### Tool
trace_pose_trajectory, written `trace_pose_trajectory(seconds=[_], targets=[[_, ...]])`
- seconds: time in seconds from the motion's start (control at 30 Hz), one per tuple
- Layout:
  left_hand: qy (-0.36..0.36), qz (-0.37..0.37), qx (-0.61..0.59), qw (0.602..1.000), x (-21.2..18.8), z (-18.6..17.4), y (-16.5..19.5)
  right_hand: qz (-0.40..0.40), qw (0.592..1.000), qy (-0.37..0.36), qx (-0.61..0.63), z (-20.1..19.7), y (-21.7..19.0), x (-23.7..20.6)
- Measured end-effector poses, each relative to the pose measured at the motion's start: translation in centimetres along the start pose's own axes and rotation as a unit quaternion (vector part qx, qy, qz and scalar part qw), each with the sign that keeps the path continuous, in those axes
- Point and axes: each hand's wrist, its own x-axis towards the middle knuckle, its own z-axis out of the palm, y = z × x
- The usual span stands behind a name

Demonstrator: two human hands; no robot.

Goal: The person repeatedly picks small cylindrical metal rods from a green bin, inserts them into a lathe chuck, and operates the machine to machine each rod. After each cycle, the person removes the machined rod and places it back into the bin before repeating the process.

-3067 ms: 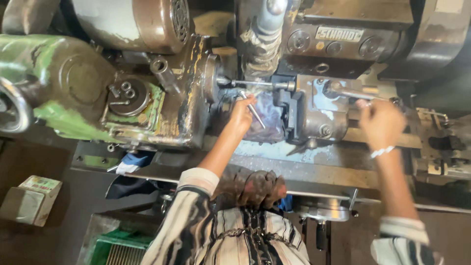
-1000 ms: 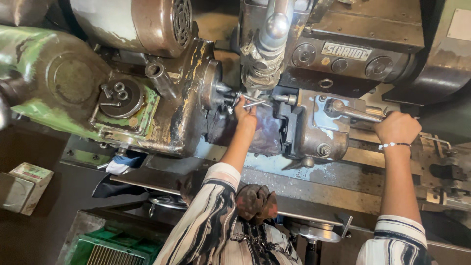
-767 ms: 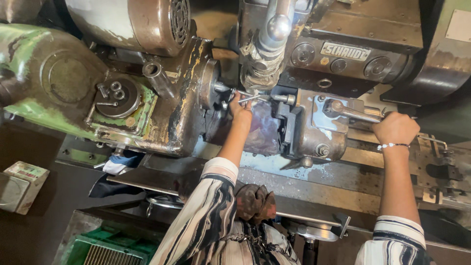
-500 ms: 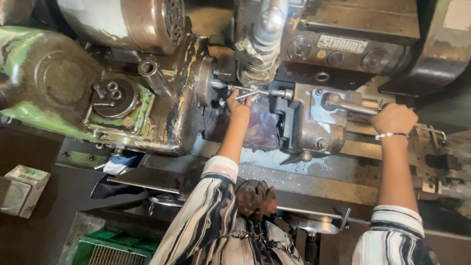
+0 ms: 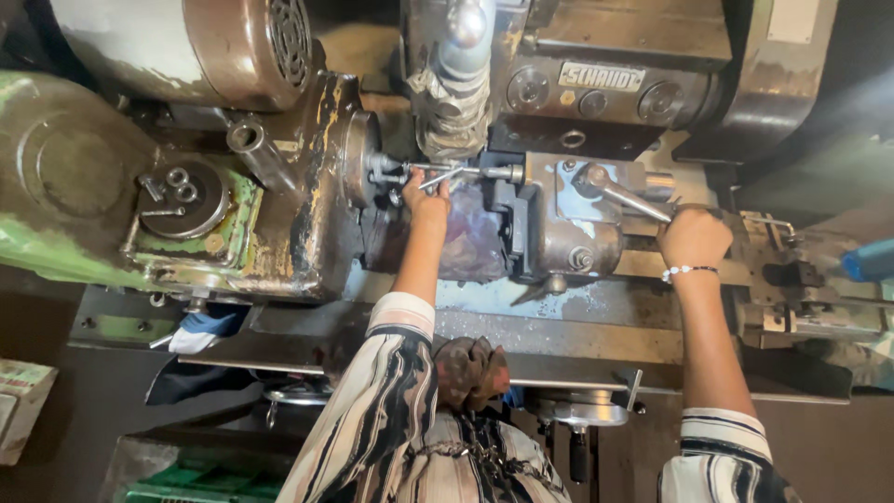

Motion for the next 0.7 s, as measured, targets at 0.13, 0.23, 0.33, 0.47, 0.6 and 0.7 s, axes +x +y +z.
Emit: trace_pose_trajectory(seconds=[0.13, 0.23, 0.33, 0.47, 0.6, 0.7], targets=[[0.017, 0.014, 0.014, 1.0, -0.6, -0.1, -0.4, -0.034, 0.995, 0.091, 0.031, -2.2, -0.1, 0.4], [-0.057, 0.0, -0.098, 0.994, -0.8, -0.3, -0.8, 0.042, 0.987, 0.125, 0.096, -3.4, 0.1, -2.1], [-0.052, 0.132, 0.011, 0.99, -0.9, -0.6, -0.7, 0.256, 0.903, 0.179, 0.294, -3.5, 2.7, -9.9], [-0.018, 0.111, 0.13, 0.985, -1.4, -0.9, 0.1, 0.239, 0.806, 0.459, 0.287, -2.1, 7.3, -23.3], [0.001, 0.114, 0.162, 0.98, -2.7, -1.3, 1.1, 0.364, 0.887, 0.226, 0.171, 0.8, 3.1, -35.4], [0.022, 0.13, 0.278, 0.952, -3.8, -2.1, 2.2, 0.306, 0.727, -0.14, 0.599, 3.1, -2.0, -36.2]])
